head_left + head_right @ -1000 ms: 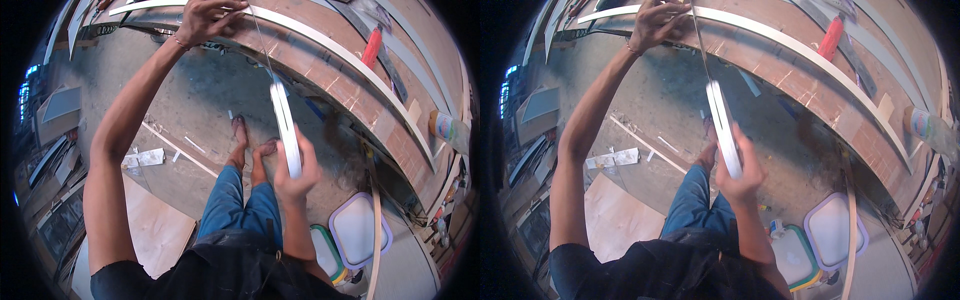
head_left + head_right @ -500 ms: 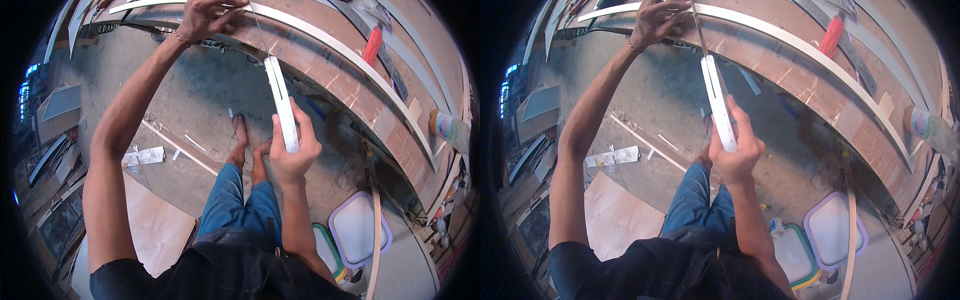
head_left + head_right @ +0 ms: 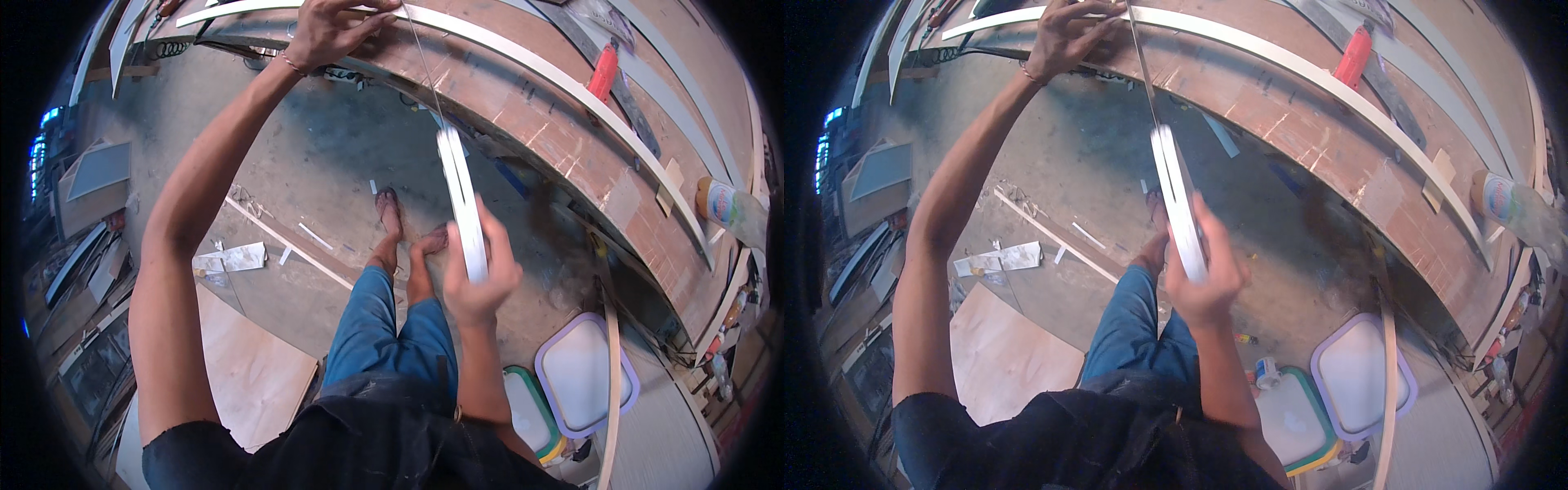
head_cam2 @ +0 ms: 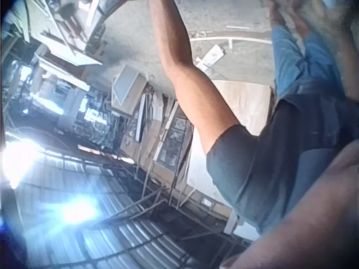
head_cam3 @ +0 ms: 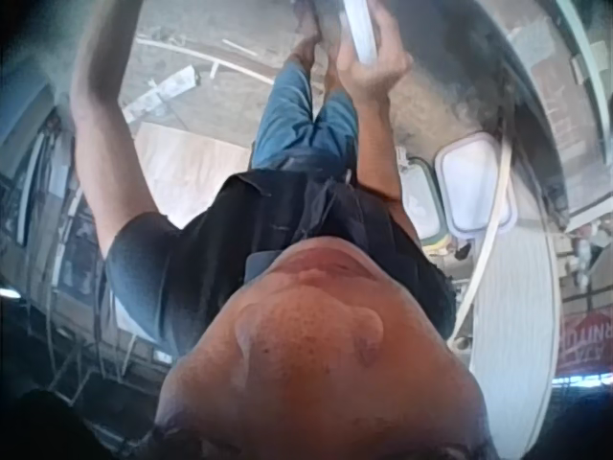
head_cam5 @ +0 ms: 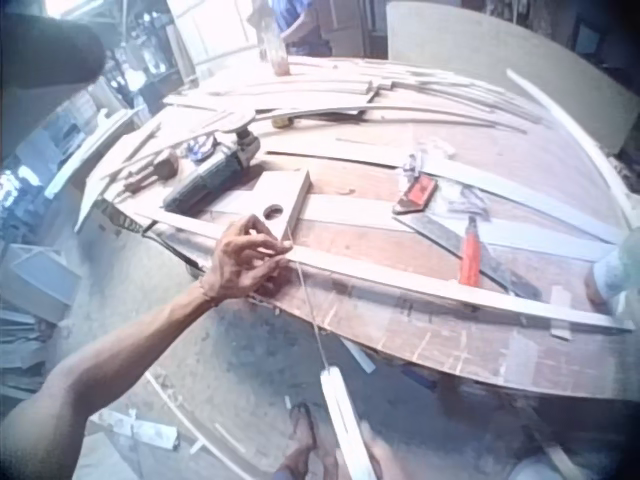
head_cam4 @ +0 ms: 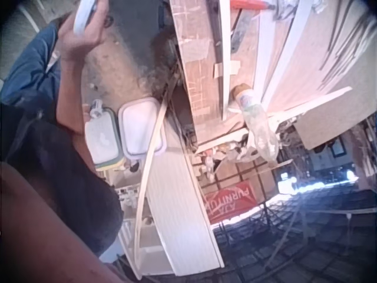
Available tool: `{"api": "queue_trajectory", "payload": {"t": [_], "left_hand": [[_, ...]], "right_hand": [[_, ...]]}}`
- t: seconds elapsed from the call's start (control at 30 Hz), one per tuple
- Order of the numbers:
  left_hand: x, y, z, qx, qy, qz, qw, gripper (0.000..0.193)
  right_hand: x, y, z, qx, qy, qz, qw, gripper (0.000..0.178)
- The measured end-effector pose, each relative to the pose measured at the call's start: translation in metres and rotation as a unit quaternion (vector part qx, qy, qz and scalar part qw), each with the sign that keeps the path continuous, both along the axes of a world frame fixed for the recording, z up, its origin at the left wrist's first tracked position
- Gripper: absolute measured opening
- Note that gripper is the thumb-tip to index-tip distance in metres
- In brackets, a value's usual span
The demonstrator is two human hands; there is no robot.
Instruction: The person cuts a thin wooden strip with a hand saw, then smooths the edges of a white board using an angle grinder. They attach the cut strip to the board using a nail gun, then flip the board and attach another strip to the opposite side.
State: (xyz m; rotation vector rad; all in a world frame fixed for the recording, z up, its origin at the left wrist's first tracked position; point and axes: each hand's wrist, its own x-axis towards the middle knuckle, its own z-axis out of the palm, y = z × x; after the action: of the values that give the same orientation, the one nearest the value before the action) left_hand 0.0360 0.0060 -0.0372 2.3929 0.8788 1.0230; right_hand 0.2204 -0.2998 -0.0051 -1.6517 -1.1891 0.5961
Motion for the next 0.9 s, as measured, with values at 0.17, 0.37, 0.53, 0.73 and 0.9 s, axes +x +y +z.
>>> {"api": "queue_trajectory", "payload": {"t": [0.17,0.37,0.53,0.73,0.9], "left_hand": [[0.001,0.001,0.009,0.068,0.035,0.014,0.997,0.015],[0.004,0.003,0.002,0.021,-0.011,0.002,1.0,0.016],[0.008,0.007,0.004,0.082,-0.023,-0.008,0.996,0.016],[0.006,0.004,0.004,0.025,-0.015,0.02,0.999,0.016],[0.008,0.005,0.005,0.076,-0.002,0.031,0.997,0.016]], "right_hand": [[0.007,-0.012,0.006,0.005,-0.018,0.003,1.0,0.041],[0.001,0.0,-0.002,-0.016,0.03,0.0,0.999,0.036],[0.001,0.008,-0.005,0.008,0.011,-0.01,1.0,0.04],[0.008,-0.011,-0.007,0.028,-0.015,-0.001,0.999,0.04],[0.01,0.007,-0.001,0.006,-0.017,0.003,1.0,0.039]]}}
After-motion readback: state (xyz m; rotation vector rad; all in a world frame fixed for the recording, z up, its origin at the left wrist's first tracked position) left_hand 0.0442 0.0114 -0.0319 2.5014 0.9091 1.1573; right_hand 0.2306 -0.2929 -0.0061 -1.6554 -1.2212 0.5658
